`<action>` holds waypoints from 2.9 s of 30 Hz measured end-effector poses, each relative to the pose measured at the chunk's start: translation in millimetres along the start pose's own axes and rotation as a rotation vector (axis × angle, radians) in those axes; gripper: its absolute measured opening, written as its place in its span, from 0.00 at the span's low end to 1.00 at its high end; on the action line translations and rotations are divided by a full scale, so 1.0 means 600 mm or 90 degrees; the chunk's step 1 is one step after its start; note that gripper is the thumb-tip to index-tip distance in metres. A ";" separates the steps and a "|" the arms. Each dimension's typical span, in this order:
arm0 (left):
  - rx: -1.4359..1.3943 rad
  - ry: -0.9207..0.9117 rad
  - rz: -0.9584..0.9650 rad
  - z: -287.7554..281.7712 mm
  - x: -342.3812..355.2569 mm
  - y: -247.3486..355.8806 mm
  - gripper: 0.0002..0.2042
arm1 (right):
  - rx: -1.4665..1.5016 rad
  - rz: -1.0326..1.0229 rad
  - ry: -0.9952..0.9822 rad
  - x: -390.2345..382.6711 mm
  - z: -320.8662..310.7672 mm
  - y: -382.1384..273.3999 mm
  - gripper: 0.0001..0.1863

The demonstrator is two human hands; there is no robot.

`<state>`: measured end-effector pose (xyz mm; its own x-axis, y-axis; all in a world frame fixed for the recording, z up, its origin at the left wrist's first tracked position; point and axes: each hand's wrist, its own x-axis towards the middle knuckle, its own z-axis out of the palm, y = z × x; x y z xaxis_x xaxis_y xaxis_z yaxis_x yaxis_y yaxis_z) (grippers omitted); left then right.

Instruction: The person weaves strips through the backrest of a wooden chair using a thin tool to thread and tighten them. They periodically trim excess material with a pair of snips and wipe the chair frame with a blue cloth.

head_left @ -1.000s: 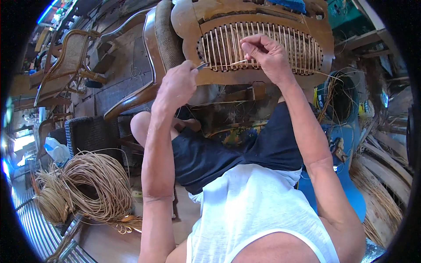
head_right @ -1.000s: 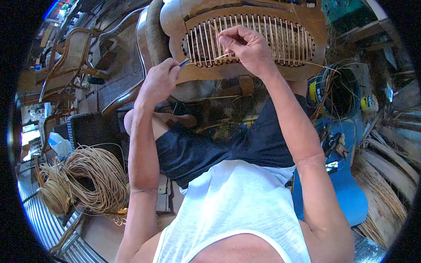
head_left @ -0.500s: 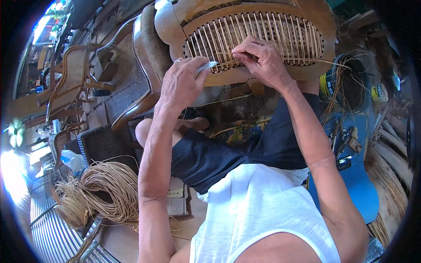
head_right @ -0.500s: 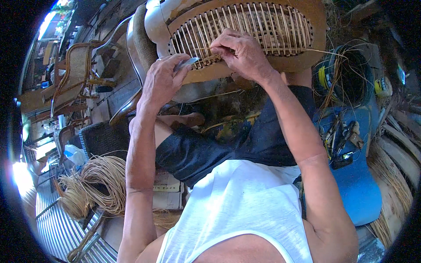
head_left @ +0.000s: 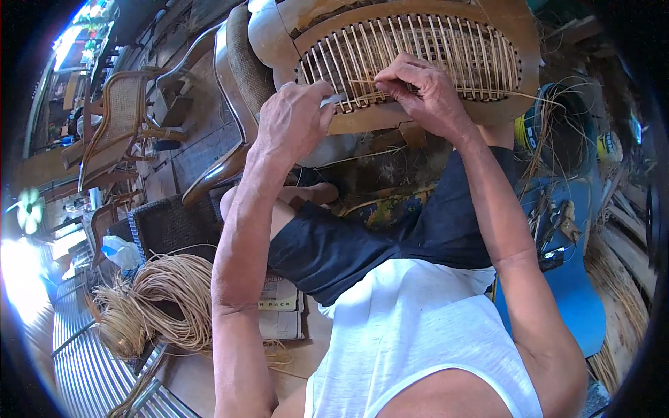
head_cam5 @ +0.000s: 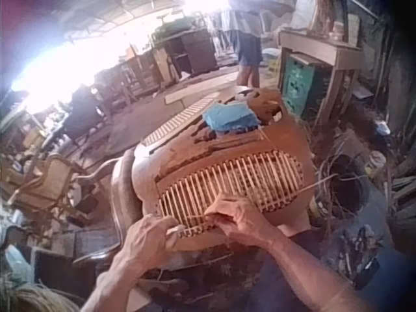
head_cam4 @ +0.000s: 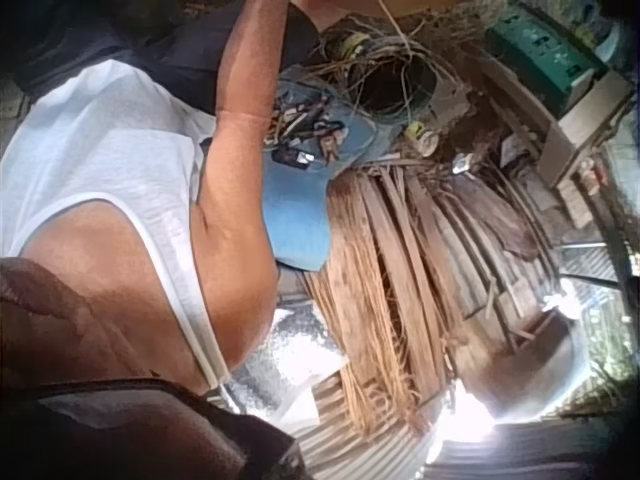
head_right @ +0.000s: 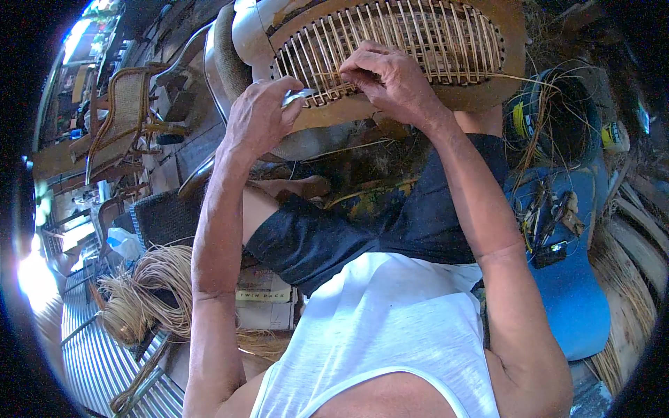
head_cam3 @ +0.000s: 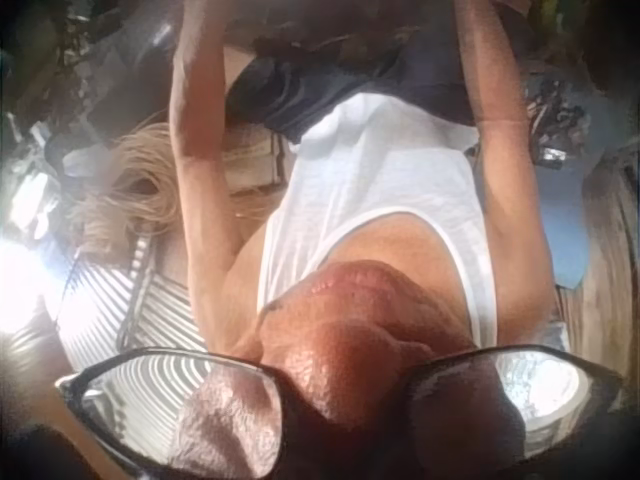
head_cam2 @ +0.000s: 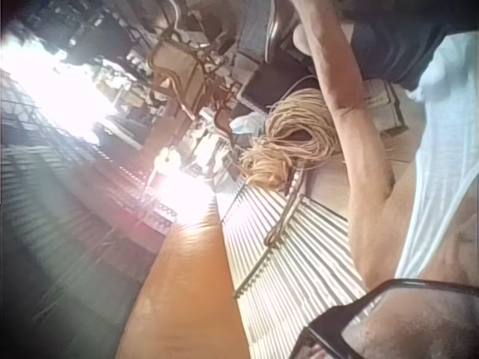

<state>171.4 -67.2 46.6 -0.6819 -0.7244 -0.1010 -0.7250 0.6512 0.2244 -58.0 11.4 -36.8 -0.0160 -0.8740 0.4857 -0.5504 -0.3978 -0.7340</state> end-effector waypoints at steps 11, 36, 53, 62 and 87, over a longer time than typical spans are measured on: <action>0.106 -0.082 0.015 -0.021 0.024 0.023 0.11 | 0.046 -0.006 -0.002 -0.001 -0.002 0.006 0.06; 0.065 -0.071 0.054 -0.022 0.034 0.002 0.12 | 0.028 -0.031 0.015 0.001 -0.002 0.013 0.05; 0.244 -0.125 0.072 -0.021 0.053 0.029 0.07 | 0.071 -0.022 0.013 0.004 -0.004 0.003 0.06; 0.308 -0.142 0.032 -0.008 0.045 0.048 0.08 | 0.063 -0.021 0.006 0.005 -0.006 0.003 0.06; -0.101 0.056 -0.068 0.077 -0.003 -0.008 0.11 | -0.250 0.138 -0.082 0.035 0.033 -0.054 0.07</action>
<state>171.7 -58.5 0.7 -0.5856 -0.8091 -0.0490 -0.7640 0.5307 0.3670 -23.9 0.2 -12.4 -0.0749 -0.9628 0.2598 -0.8206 -0.0885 -0.5647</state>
